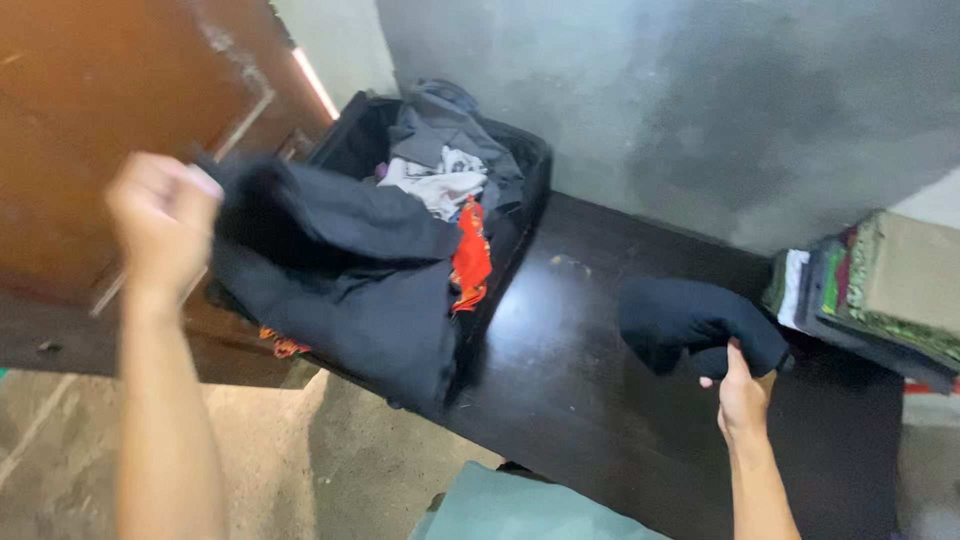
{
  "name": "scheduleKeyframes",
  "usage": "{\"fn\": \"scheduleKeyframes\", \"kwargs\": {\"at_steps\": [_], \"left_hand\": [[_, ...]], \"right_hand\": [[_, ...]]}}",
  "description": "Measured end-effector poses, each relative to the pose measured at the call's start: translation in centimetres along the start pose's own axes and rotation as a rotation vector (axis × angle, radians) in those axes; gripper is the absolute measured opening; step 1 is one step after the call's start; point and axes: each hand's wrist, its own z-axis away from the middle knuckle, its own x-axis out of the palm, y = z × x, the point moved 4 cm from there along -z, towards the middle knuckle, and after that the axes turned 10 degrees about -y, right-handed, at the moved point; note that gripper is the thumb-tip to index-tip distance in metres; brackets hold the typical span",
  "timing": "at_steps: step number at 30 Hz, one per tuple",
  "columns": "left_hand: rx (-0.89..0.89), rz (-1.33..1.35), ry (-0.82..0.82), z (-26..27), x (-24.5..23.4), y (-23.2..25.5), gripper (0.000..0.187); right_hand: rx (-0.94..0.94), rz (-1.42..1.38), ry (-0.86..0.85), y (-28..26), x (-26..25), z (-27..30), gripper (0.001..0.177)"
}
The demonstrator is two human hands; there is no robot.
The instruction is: The person folds a patterned green shirt, a tan short-sleeved shirt, and two black t-shirts, smoothing each garment on the table before folding it and placing it in a stack.
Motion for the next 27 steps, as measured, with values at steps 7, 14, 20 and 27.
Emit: {"fn": "scheduleKeyframes", "kwargs": {"at_steps": [7,14,20,27], "left_hand": [[-0.046,-0.062,-0.061,9.5,14.9,14.0,0.023],[0.393,0.436,-0.439,18.2,27.7,30.3,0.076],[0.425,0.032,-0.280,22.3,35.1,29.3,0.054],[0.013,0.577,-0.440,20.3,37.7,24.6,0.035]], "right_hand": [[0.164,0.072,0.199,-2.5,0.3,3.6,0.024],[0.387,-0.083,0.190,-7.5,7.1,4.7,0.027],[0.492,-0.242,0.138,-6.3,5.5,4.5,0.031],[0.180,0.087,0.160,-6.0,0.4,4.4,0.049]]}}
